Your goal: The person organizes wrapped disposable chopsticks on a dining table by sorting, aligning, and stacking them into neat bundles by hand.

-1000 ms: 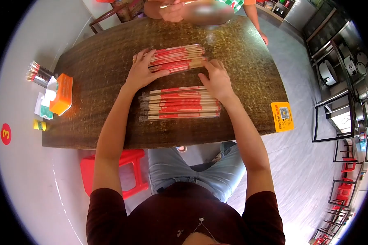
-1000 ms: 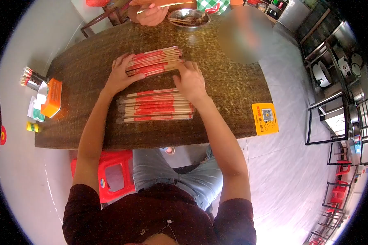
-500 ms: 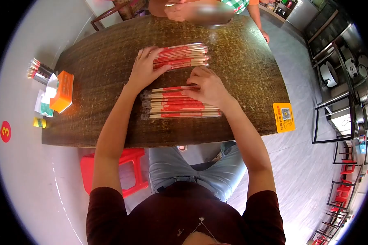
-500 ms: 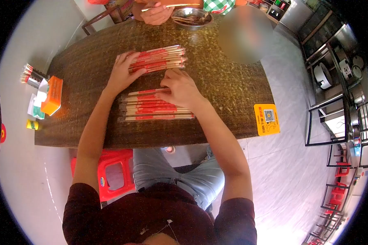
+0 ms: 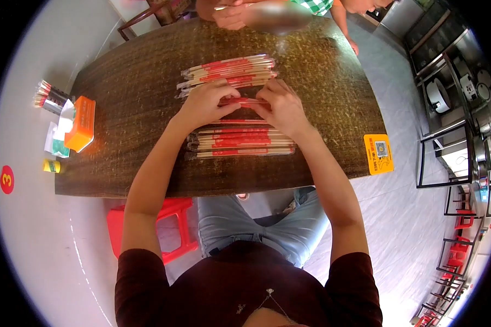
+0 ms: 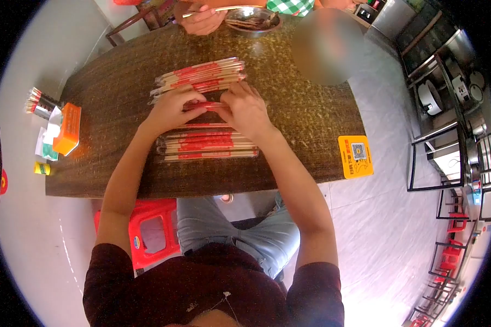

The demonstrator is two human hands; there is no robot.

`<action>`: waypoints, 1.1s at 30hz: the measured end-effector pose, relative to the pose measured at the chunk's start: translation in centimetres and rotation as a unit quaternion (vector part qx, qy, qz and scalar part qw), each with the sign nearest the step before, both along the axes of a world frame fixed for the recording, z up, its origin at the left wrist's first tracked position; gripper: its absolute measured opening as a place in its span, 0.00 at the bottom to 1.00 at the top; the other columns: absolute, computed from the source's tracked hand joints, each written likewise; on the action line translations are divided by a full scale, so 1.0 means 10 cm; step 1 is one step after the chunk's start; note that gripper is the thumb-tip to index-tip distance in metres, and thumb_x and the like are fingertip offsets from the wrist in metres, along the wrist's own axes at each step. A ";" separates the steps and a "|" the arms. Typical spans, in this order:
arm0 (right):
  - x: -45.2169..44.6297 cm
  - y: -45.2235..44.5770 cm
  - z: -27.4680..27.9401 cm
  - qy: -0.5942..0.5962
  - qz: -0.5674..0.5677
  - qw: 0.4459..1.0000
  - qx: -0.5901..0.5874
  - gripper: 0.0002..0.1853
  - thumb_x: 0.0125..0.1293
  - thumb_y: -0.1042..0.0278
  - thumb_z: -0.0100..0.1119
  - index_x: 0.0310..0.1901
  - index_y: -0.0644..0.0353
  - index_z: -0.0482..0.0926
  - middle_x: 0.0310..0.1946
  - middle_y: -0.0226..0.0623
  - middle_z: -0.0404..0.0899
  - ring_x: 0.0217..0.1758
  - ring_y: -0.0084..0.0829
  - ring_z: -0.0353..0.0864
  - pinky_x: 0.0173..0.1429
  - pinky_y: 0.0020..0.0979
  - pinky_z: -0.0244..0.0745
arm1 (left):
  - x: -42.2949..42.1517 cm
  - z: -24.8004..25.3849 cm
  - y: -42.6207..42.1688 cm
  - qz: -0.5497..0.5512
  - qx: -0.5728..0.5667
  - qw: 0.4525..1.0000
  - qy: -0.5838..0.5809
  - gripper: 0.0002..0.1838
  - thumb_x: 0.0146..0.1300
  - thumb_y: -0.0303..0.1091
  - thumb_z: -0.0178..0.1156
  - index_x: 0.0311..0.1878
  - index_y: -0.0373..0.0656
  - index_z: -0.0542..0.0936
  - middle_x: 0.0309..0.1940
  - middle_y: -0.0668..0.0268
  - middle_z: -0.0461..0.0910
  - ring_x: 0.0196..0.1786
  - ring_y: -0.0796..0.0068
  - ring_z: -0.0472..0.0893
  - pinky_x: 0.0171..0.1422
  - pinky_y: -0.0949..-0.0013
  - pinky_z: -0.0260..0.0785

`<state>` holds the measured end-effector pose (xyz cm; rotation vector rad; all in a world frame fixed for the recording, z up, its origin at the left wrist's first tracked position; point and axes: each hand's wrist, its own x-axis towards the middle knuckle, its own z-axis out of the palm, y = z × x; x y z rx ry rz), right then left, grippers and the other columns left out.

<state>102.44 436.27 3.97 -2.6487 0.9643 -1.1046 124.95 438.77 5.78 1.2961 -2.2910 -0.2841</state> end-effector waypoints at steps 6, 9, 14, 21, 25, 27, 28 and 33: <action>0.00 0.00 -0.01 0.022 -0.002 1.000 0.011 0.10 0.54 0.69 0.68 0.36 0.61 0.79 0.37 0.38 0.75 0.47 0.42 0.76 0.50 0.41 0.73 | -0.01 0.00 0.00 -0.007 -0.019 1.000 -0.013 0.09 0.64 0.39 0.61 0.40 0.44 0.79 0.34 0.64 0.77 0.35 0.64 0.78 0.39 0.64 0.70; 0.01 0.00 -0.02 0.023 -0.011 0.999 0.023 0.09 0.54 0.70 0.67 0.36 0.61 0.80 0.40 0.39 0.76 0.49 0.42 0.76 0.53 0.41 0.73 | 0.00 -0.05 -0.03 -0.002 -0.036 0.999 0.004 0.09 0.66 0.40 0.58 0.39 0.44 0.78 0.33 0.64 0.78 0.34 0.63 0.79 0.37 0.62 0.70; 0.02 -0.02 -0.04 -0.008 -0.041 0.999 -0.018 0.11 0.55 0.70 0.67 0.39 0.62 0.79 0.42 0.39 0.77 0.49 0.43 0.75 0.51 0.41 0.73 | 0.02 -0.06 -0.05 0.001 -0.017 1.000 0.020 0.09 0.68 0.39 0.55 0.40 0.42 0.76 0.31 0.62 0.80 0.32 0.62 0.79 0.36 0.62 0.70; 0.00 0.00 0.02 0.010 -0.067 0.998 -0.018 0.09 0.55 0.70 0.67 0.37 0.60 0.81 0.37 0.37 0.75 0.48 0.39 0.74 0.53 0.41 0.70 | 0.04 -0.11 -0.07 0.011 -0.023 0.999 0.036 0.11 0.68 0.40 0.56 0.41 0.42 0.78 0.32 0.61 0.80 0.35 0.61 0.80 0.38 0.62 0.71; -0.01 0.01 0.00 0.043 -0.061 0.997 -0.010 0.07 0.55 0.68 0.67 0.33 0.60 0.82 0.36 0.35 0.74 0.48 0.37 0.74 0.53 0.40 0.69 | 0.02 -0.03 -0.02 0.023 0.021 0.999 0.017 0.14 0.65 0.43 0.59 0.42 0.41 0.79 0.35 0.61 0.80 0.39 0.60 0.80 0.42 0.61 0.71; 0.00 0.01 -0.02 0.050 -0.064 0.997 -0.011 0.07 0.56 0.67 0.67 0.32 0.60 0.82 0.36 0.35 0.74 0.47 0.37 0.74 0.53 0.40 0.69 | 0.02 -0.03 -0.02 0.028 0.025 0.999 0.011 0.15 0.64 0.44 0.61 0.42 0.41 0.79 0.36 0.60 0.80 0.40 0.60 0.80 0.44 0.60 0.71; -0.01 0.00 -0.03 0.057 -0.064 0.996 -0.008 0.07 0.56 0.66 0.67 0.33 0.60 0.82 0.36 0.35 0.74 0.47 0.37 0.74 0.53 0.40 0.68 | 0.03 -0.04 -0.03 0.031 0.027 0.999 0.009 0.15 0.64 0.45 0.61 0.42 0.41 0.79 0.37 0.61 0.80 0.40 0.60 0.80 0.44 0.60 0.71; -0.02 -0.02 -0.06 0.057 -0.050 0.997 0.002 0.08 0.57 0.65 0.67 0.34 0.59 0.82 0.35 0.36 0.74 0.48 0.37 0.74 0.54 0.40 0.68 | 0.05 -0.05 -0.04 0.046 0.030 0.998 -0.017 0.14 0.63 0.44 0.61 0.41 0.42 0.79 0.38 0.62 0.80 0.41 0.61 0.80 0.44 0.61 0.72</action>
